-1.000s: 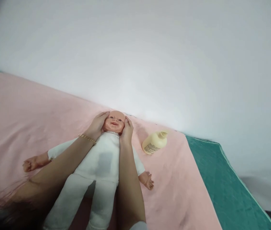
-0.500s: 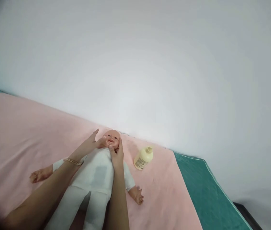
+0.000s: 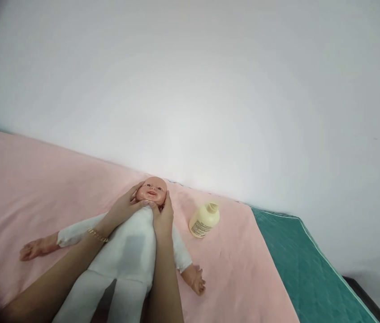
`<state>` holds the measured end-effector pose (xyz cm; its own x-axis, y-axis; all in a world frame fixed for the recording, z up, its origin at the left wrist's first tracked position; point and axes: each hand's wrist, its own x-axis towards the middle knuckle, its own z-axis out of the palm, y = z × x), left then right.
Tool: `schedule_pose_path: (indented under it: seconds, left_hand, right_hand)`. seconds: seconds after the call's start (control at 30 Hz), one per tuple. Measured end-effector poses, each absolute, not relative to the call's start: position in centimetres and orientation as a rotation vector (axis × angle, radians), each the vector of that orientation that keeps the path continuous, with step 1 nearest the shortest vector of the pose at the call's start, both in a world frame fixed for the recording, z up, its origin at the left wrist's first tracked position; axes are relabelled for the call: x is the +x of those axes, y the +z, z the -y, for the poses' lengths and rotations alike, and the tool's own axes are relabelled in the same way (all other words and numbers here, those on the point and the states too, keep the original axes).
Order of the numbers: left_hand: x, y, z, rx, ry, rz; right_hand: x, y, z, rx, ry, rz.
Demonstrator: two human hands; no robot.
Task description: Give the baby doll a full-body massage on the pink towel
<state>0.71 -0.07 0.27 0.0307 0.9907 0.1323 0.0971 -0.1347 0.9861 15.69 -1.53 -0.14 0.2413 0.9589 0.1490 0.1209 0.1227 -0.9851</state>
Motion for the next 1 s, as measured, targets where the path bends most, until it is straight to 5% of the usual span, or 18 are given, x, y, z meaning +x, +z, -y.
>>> schedule_pose_path:
  seconds: [1.0]
  left_hand:
    - [0.2, 1.4, 0.5, 1.561, 1.042, -1.431]
  right_hand:
    - [15.5, 1.0, 2.0, -1.365, 0.938, 1.232]
